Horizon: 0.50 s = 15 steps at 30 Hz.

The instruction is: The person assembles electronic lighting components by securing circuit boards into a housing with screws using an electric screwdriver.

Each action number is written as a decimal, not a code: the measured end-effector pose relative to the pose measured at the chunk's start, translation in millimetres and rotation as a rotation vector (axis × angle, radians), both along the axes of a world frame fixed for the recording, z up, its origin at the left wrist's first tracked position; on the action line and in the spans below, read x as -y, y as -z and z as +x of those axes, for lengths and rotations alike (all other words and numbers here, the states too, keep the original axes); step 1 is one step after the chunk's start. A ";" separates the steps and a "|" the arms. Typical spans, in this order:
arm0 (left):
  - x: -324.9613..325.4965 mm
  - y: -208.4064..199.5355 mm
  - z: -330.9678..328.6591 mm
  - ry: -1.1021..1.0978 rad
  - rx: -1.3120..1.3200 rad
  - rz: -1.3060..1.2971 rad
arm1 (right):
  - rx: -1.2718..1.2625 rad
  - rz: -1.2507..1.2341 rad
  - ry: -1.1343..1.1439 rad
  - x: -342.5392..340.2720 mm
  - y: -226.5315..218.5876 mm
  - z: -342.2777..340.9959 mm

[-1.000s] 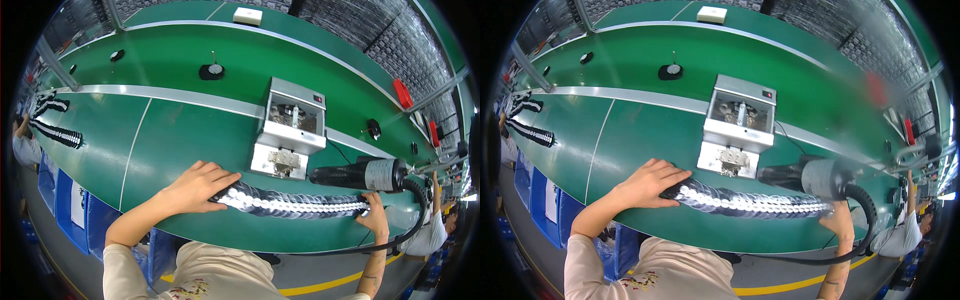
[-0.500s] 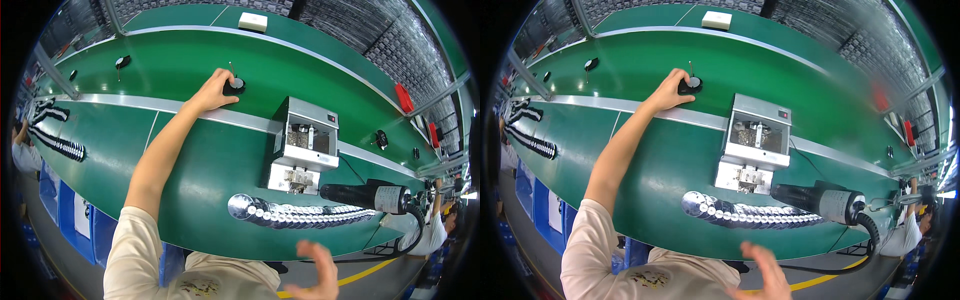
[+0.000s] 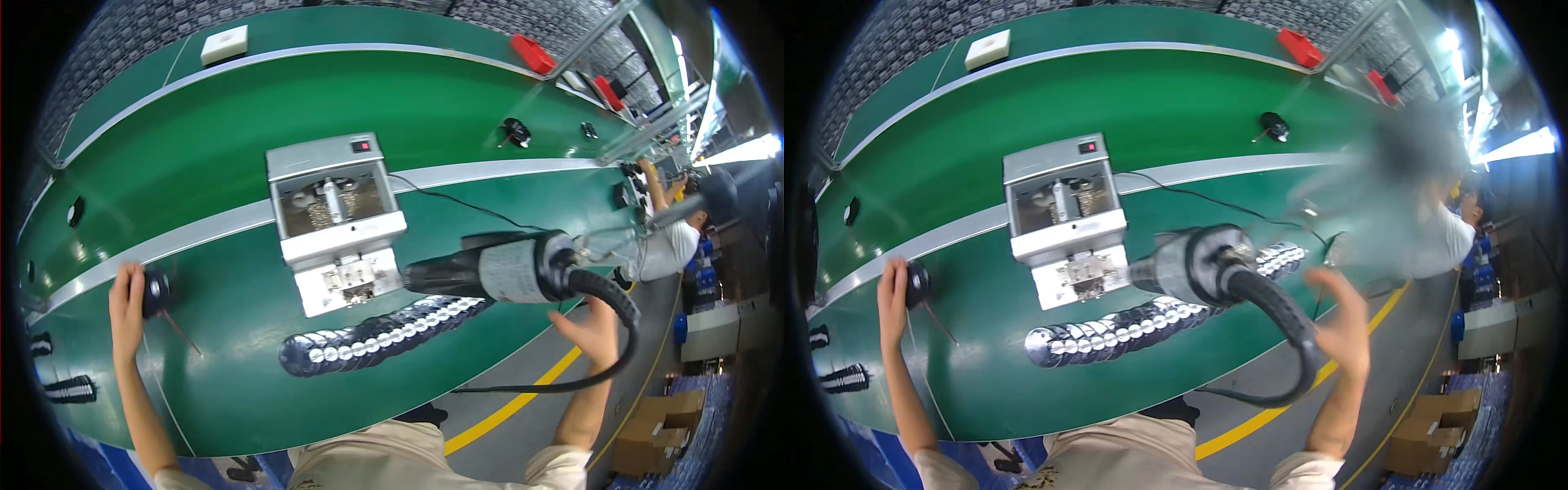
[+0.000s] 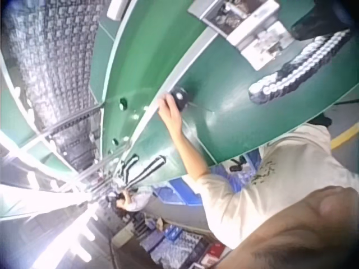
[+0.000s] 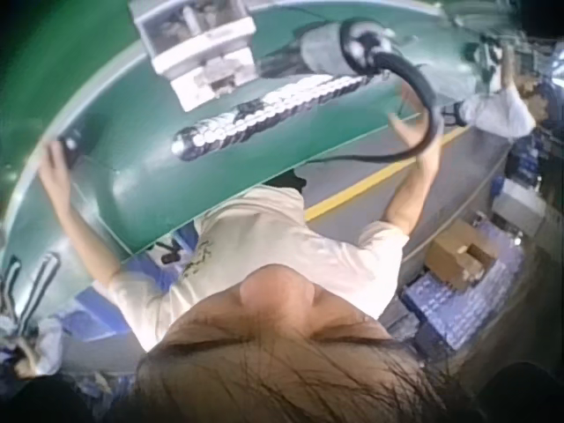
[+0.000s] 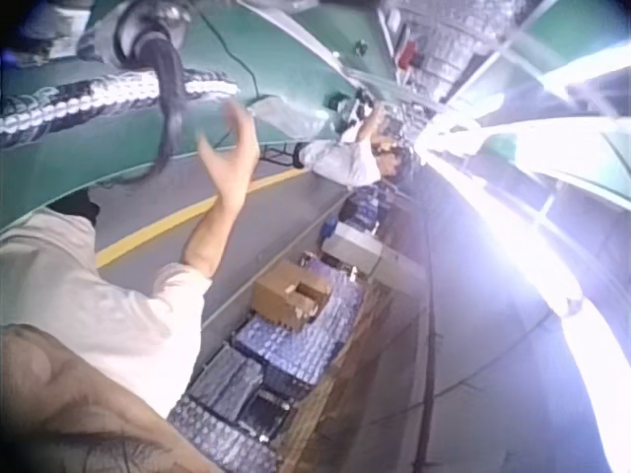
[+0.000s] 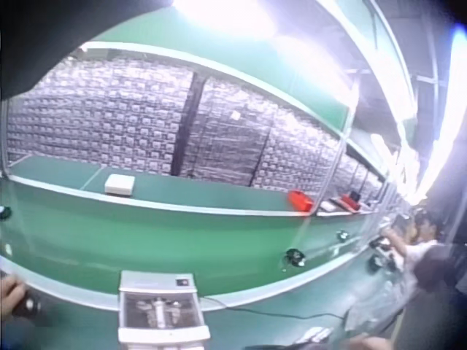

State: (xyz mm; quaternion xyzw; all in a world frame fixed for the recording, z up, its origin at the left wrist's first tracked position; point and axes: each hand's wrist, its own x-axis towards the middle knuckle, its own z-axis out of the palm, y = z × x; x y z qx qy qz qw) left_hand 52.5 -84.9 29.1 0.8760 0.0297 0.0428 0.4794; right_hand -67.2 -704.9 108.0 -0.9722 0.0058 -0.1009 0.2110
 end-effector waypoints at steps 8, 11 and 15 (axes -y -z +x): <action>16.9 21.4 -75.1 0.178 0.119 0.292 | -0.260 -0.545 -0.453 3.9 46.2 81.4; 28.7 6.2 -82.8 0.219 0.139 0.246 | -0.239 -0.560 -0.379 38.3 68.8 85.9; 38.6 -15.6 -84.9 0.443 0.032 0.299 | -0.482 -0.565 -0.193 40.2 54.5 83.1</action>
